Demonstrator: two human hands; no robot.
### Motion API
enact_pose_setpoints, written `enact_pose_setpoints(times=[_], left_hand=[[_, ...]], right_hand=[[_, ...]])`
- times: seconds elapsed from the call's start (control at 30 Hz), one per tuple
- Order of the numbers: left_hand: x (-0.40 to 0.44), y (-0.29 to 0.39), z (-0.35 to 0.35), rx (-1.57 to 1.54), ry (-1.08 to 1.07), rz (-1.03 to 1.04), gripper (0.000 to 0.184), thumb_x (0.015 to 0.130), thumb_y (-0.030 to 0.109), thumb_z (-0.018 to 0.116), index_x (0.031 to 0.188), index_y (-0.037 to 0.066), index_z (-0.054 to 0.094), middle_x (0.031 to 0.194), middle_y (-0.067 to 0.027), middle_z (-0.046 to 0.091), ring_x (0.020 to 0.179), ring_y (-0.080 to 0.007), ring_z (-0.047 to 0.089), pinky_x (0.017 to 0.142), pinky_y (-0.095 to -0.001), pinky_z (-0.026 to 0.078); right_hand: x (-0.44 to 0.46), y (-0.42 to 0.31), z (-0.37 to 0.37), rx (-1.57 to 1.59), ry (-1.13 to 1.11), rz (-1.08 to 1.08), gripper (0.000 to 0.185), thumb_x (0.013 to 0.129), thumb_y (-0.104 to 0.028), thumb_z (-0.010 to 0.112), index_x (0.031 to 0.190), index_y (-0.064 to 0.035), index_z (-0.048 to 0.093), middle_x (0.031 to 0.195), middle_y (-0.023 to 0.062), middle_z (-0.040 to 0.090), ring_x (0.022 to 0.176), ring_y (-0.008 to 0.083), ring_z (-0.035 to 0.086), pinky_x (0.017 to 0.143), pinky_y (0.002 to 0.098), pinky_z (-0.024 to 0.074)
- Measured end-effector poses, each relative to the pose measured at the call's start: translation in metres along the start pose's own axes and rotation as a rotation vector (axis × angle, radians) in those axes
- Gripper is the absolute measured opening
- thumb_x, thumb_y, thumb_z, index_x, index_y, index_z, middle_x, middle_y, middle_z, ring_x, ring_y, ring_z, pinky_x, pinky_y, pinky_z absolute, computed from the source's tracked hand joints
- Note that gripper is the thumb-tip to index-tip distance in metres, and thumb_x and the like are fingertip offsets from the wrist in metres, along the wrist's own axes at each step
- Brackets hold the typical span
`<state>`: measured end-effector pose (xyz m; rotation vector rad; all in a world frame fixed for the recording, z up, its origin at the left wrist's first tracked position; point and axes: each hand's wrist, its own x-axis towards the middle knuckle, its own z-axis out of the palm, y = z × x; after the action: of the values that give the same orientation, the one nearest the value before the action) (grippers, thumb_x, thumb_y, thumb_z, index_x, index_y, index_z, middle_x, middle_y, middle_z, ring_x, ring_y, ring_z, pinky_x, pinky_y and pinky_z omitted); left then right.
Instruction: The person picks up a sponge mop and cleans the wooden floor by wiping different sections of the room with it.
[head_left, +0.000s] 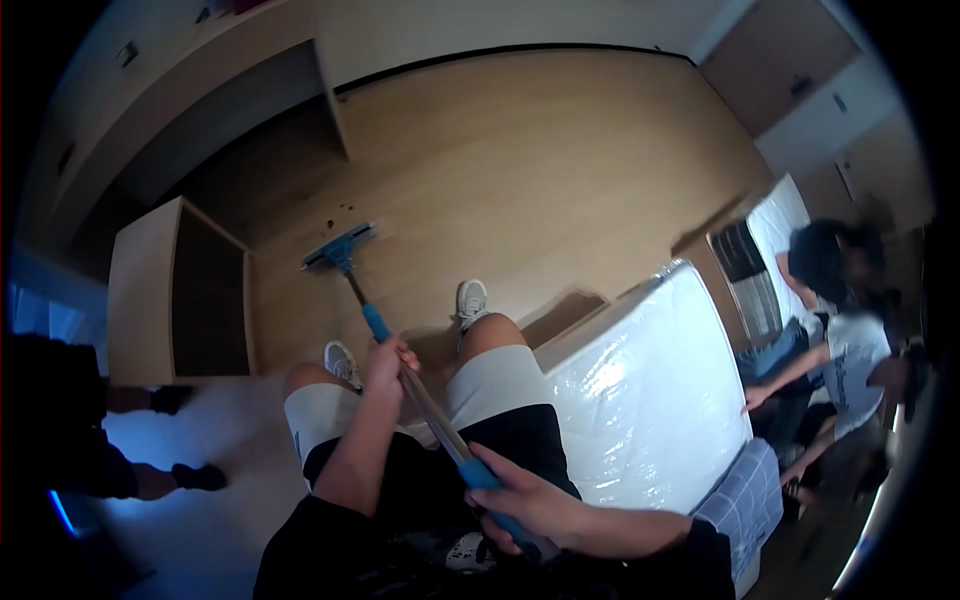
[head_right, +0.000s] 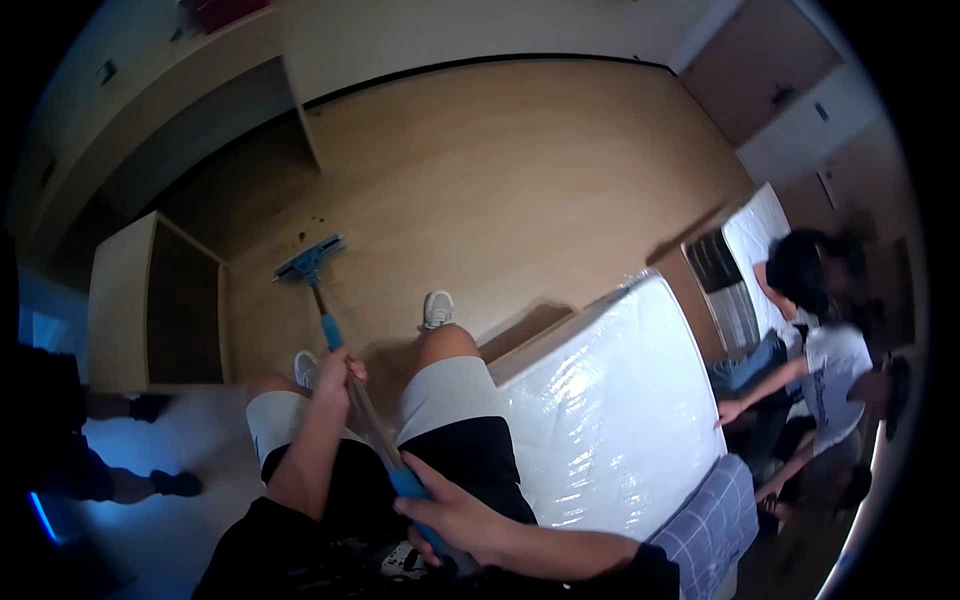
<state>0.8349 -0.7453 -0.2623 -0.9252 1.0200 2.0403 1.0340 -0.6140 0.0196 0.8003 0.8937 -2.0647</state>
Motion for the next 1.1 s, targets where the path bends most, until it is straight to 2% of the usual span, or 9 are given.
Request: enact_pose_setpoints(times=[0.03, 0.13, 0.3, 0.43, 0.63, 0.8, 0.93, 1.03, 1.1], left_hand=[[-0.003, 0.018, 0.008, 0.042, -0.007, 0.015, 0.016, 0.095, 0.017, 0.05, 0.084, 0.01, 0.042, 0.062, -0.0025, 0.043, 0.046, -0.0144, 0.044, 0.04, -0.0297, 0.041], [0.054, 0.044, -0.012, 0.193, -0.012, 0.146, 0.017, 0.093, 0.015, 0.048, 0.078, 0.01, 0.042, 0.056, -0.0023, 0.041, 0.044, -0.015, 0.043, 0.04, -0.03, 0.04], [0.112, 0.092, -0.033, 0.254, -0.007, 0.092, 0.012, 0.092, 0.014, 0.046, 0.08, 0.01, 0.043, 0.058, -0.0027, 0.043, 0.044, -0.0149, 0.042, 0.04, -0.0295, 0.039], [0.107, 0.105, -0.026, 0.308, 0.007, 0.072, 0.008, 0.092, 0.013, 0.047, 0.086, 0.01, 0.042, 0.062, -0.0031, 0.044, 0.045, -0.0147, 0.042, 0.041, -0.0295, 0.04], [0.106, 0.111, 0.002, 0.16, -0.009, 0.035, 0.01, 0.095, 0.016, 0.05, 0.095, 0.013, 0.041, 0.073, -0.0027, 0.047, 0.051, -0.0123, 0.045, 0.043, -0.0288, 0.041], [0.116, 0.135, 0.012, 0.161, -0.015, 0.011, 0.011, 0.096, 0.019, 0.052, 0.1, 0.015, 0.043, 0.076, -0.0013, 0.048, 0.052, -0.0103, 0.046, 0.043, -0.0273, 0.042], [0.087, 0.165, 0.041, 0.151, 0.039, -0.046, 0.01, 0.097, 0.018, 0.051, 0.104, 0.017, 0.044, 0.078, -0.0012, 0.049, 0.052, -0.0103, 0.046, 0.043, -0.027, 0.041], [0.096, 0.194, 0.057, 0.275, 0.141, -0.064, 0.01, 0.097, 0.017, 0.05, 0.105, 0.017, 0.044, 0.077, -0.0016, 0.048, 0.053, -0.0105, 0.046, 0.042, -0.0275, 0.041], [0.102, 0.213, 0.065, 0.311, 0.155, -0.111, 0.009, 0.097, 0.017, 0.049, 0.104, 0.016, 0.044, 0.076, -0.002, 0.048, 0.053, -0.0109, 0.046, 0.042, -0.0279, 0.041]], right_hand=[[0.007, -0.007, 0.003, 0.004, -0.025, -0.005, 0.074, 0.097, -0.008, 0.048, 0.154, -0.0212, 0.002, 0.104, 0.0082, 0.047, 0.058, 0.0151, 0.051, 0.047, 0.0289, 0.0461], [0.058, -0.001, 0.002, 0.004, -0.033, -0.057, 0.074, 0.096, -0.01, 0.049, 0.154, -0.0203, 0.003, 0.102, 0.0086, 0.048, 0.056, 0.0149, 0.051, 0.045, 0.0294, 0.0458], [0.145, 0.009, -0.001, -0.06, -0.025, -0.129, 0.075, 0.095, -0.013, 0.051, 0.153, -0.0194, 0.004, 0.098, 0.0089, 0.049, 0.052, 0.0145, 0.051, 0.043, 0.0295, 0.0459], [0.144, -0.006, 0.005, -0.025, -0.034, -0.117, 0.074, 0.095, -0.013, 0.05, 0.153, -0.0197, 0.004, 0.098, 0.0086, 0.05, 0.052, 0.0141, 0.051, 0.043, 0.0291, 0.0464], [0.129, -0.055, 0.002, 0.003, -0.038, -0.056, 0.072, 0.097, -0.011, 0.048, 0.153, -0.0223, 0.004, 0.098, 0.0093, 0.05, 0.052, 0.0145, 0.052, 0.043, 0.0293, 0.0469], [0.135, -0.111, 0.019, -0.074, -0.086, -0.008, 0.073, 0.1, -0.016, 0.045, 0.151, -0.0171, -0.007, 0.063, 0.0047, 0.047, 0.05, 0.0148, 0.053, 0.046, 0.0292, 0.0476], [0.124, -0.158, 0.049, 0.01, -0.037, 0.156, 0.076, 0.1, -0.017, 0.046, 0.152, -0.0194, -0.009, 0.063, 0.0054, 0.05, 0.049, 0.0154, 0.054, 0.046, 0.0291, 0.0464], [0.124, -0.192, 0.07, 0.017, -0.001, 0.104, 0.076, 0.099, -0.016, 0.047, 0.153, -0.0217, -0.007, 0.063, 0.0057, 0.051, 0.047, 0.0158, 0.053, 0.044, 0.0297, 0.0455], [0.12, -0.219, 0.084, 0.065, 0.06, 0.088, 0.073, 0.098, -0.015, 0.049, 0.154, -0.0215, 0.002, 0.066, 0.0066, 0.051, 0.046, 0.0156, 0.052, 0.042, 0.03, 0.0448]])
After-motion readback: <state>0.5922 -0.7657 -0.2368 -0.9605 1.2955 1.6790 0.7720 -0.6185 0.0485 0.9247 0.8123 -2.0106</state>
